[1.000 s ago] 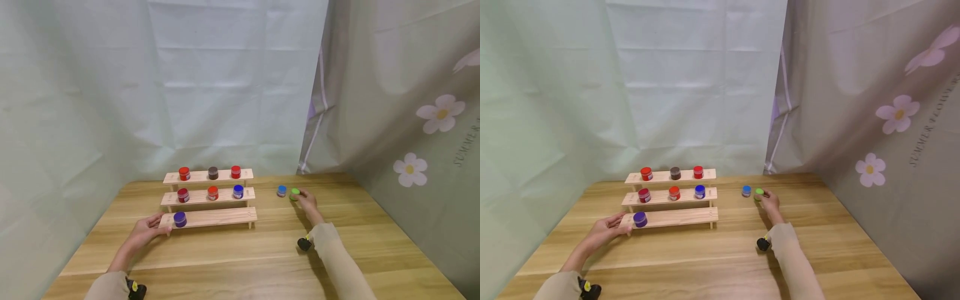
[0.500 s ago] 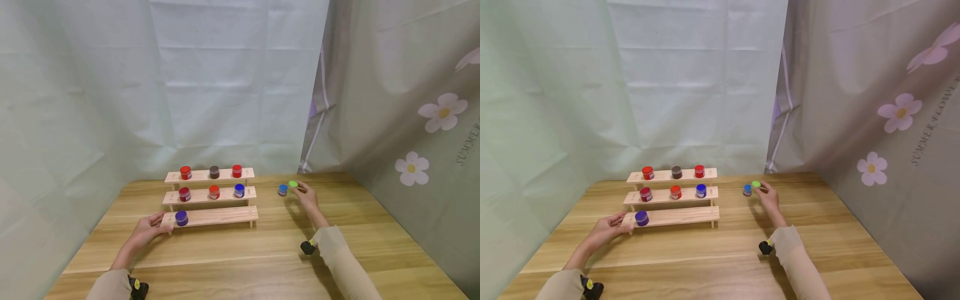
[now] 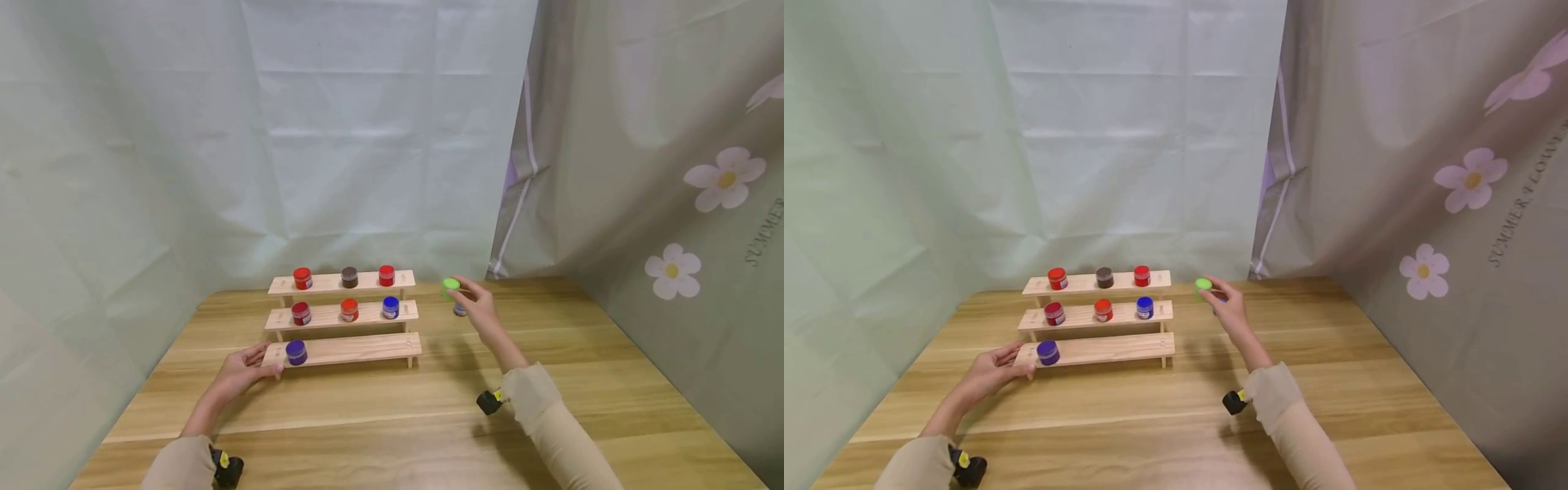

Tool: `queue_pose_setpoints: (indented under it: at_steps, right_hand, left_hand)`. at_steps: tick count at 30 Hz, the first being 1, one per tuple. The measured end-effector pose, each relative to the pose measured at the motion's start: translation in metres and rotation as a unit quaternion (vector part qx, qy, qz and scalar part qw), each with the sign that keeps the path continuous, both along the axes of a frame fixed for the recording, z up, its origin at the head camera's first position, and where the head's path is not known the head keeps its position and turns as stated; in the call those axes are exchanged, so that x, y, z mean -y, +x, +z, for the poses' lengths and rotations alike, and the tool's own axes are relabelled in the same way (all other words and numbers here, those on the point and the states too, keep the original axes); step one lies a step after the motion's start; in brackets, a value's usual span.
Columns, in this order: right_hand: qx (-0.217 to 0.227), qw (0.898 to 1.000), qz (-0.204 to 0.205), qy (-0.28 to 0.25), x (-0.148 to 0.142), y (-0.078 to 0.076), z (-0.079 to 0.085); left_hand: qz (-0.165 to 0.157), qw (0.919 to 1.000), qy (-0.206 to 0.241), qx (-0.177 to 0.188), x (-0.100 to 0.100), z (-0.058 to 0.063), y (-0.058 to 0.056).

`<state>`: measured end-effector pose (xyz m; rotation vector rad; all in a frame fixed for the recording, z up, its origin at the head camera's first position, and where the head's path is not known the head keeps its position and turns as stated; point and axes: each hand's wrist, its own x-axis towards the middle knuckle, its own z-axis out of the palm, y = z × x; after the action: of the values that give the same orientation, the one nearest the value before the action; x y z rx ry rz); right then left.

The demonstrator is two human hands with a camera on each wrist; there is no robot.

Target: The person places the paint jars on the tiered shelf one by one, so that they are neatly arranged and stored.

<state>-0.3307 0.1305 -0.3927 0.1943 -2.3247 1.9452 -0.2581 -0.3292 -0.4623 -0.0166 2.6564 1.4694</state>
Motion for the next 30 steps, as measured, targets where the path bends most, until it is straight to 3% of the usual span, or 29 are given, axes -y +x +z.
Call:
queue_pose_setpoints:
  at_steps: [6, 12, 19, 30]
  right_hand:
    - [-0.015, 0.999, 0.038, -0.022, 0.03, 0.009, 0.011]
    - [-0.011, 0.996, 0.086, -0.012, 0.058, 0.018, 0.01]
    - [-0.005, 0.99, 0.136, 0.041, 0.091, 0.025, -0.005]
    - [-0.032, 0.978, 0.196, 0.069, 0.136, 0.029, -0.035]
  left_hand:
    - [0.001, 1.0, 0.005, 0.004, 0.0, 0.001, -0.001]
    - [-0.003, 1.0, 0.006, -0.004, -0.003, 0.003, -0.002]
    - [-0.002, 1.0, 0.007, 0.0, -0.003, 0.001, -0.002]
    - [-0.001, 1.0, 0.005, -0.004, -0.002, 0.001, 0.001]
